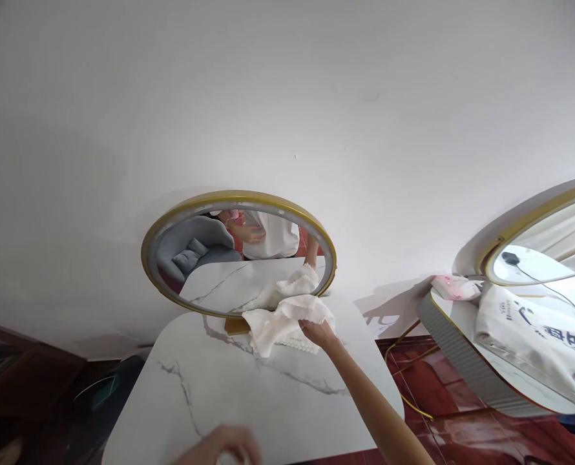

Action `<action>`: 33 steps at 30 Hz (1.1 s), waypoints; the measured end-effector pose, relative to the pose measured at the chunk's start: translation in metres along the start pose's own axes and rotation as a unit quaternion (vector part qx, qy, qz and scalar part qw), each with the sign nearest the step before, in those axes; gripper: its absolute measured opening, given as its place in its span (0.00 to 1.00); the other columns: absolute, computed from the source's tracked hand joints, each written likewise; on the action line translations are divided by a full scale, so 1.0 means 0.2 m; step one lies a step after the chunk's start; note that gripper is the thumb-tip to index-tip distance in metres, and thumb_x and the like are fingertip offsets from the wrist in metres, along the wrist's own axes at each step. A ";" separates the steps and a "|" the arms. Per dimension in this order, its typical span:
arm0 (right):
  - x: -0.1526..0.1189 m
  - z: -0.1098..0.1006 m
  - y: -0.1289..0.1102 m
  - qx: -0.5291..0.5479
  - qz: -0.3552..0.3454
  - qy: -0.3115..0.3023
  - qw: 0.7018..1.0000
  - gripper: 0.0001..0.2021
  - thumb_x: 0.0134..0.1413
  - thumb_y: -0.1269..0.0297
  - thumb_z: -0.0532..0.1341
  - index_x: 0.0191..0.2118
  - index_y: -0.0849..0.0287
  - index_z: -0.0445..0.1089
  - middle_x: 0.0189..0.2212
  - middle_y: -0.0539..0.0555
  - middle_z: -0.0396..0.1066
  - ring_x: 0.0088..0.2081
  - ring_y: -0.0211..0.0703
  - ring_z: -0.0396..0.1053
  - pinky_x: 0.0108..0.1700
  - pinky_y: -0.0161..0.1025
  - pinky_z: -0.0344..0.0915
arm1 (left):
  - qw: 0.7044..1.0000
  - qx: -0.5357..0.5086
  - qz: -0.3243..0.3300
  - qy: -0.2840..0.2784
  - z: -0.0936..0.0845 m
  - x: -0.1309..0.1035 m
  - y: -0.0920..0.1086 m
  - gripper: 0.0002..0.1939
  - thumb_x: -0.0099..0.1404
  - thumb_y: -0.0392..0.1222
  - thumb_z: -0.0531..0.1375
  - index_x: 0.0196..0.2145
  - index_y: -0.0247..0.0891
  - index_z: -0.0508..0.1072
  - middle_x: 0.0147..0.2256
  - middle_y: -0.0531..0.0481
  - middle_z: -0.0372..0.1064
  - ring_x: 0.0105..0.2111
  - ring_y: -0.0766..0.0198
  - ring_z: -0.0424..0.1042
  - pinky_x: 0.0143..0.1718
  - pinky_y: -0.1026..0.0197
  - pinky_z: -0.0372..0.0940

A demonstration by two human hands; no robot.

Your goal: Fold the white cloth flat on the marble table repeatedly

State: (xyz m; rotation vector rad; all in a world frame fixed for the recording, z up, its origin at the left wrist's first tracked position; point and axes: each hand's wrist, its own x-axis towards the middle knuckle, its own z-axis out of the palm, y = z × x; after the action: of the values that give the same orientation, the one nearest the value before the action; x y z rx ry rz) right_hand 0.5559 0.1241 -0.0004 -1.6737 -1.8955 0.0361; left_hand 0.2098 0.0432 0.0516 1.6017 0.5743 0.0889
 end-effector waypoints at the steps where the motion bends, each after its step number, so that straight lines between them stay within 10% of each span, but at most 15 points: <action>1: 0.00 0.00 -0.01 0.002 0.002 0.012 1.000 0.11 0.56 0.62 0.53 0.34 0.54 0.73 0.36 0.56 0.75 0.44 0.51 0.71 0.47 0.46 0.66 | 0.998 0.000 0.010 0.064 -0.04 0.07 0.01 0.22 0.55 0.47 0.66 0.48 0.44 0.71 0.47 0.45 0.68 0.46 0.55 0.69 0.45 0.54 0.67; 5: 0.04 0.00 -0.05 0.012 0.015 0.072 0.997 0.14 0.60 0.57 0.50 0.39 0.56 0.70 0.35 0.57 0.74 0.39 0.50 0.72 0.41 0.44 0.68 | 0.840 0.099 0.052 0.531 -0.24 0.45 0.03 0.25 0.56 0.49 0.60 0.51 0.43 0.65 0.52 0.42 0.62 0.55 0.49 0.60 0.50 0.46 0.63; 8: 0.06 0.00 -0.07 0.018 0.024 0.131 0.991 0.16 0.62 0.54 0.48 0.42 0.58 0.67 0.36 0.58 0.73 0.38 0.48 0.72 0.40 0.44 0.68 | 0.773 0.144 0.063 0.615 -0.32 0.67 -0.01 0.31 0.54 0.52 0.60 0.53 0.39 0.61 0.54 0.38 0.58 0.52 0.50 0.63 0.46 0.48 0.65; 13: 0.07 -0.03 -0.09 0.019 0.046 0.212 0.976 0.17 0.63 0.59 0.47 0.51 0.60 0.60 0.37 0.58 0.72 0.40 0.46 0.70 0.42 0.44 0.67 | 0.785 0.141 0.039 0.601 -0.37 0.79 -0.04 0.18 0.55 0.52 0.57 0.39 0.38 0.67 0.29 0.51 0.65 0.27 0.61 0.66 0.33 0.56 0.66; 22: -0.03 -0.22 -0.10 -0.105 0.054 0.205 0.972 0.13 0.50 0.76 0.52 0.33 0.57 0.73 0.23 0.53 0.65 0.32 0.44 0.63 0.36 0.39 0.58 | 0.817 0.187 0.091 0.538 -0.33 0.61 0.07 0.06 0.56 0.44 0.50 0.31 0.41 0.62 0.29 0.51 0.67 0.33 0.59 0.70 0.39 0.56 0.65; 28: -0.33 -0.56 -0.16 -0.159 0.037 0.210 0.964 0.08 0.54 0.68 0.55 0.32 0.56 0.72 0.47 0.60 0.66 0.50 0.54 0.60 0.50 0.51 0.59 | 0.872 0.263 0.122 0.394 -0.17 0.25 0.27 0.09 0.60 0.38 0.49 0.35 0.42 0.66 0.37 0.49 0.72 0.38 0.60 0.72 0.40 0.59 0.66; 33: -0.55 -0.94 -0.11 -0.002 0.030 0.025 0.999 0.11 0.50 0.71 0.53 0.36 0.54 0.71 0.32 0.52 0.74 0.35 0.41 0.71 0.37 0.36 0.66 | 0.913 0.260 0.107 0.297 -0.09 0.06 0.57 0.09 0.65 0.42 0.52 0.31 0.41 0.70 0.32 0.51 0.71 0.31 0.65 0.69 0.34 0.65 0.65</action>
State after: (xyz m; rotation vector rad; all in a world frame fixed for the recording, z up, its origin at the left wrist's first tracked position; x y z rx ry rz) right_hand 0.6227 -0.0487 0.1167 -1.7182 -1.8092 0.0129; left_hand 0.2489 0.0637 0.1586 2.1678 0.9427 0.6519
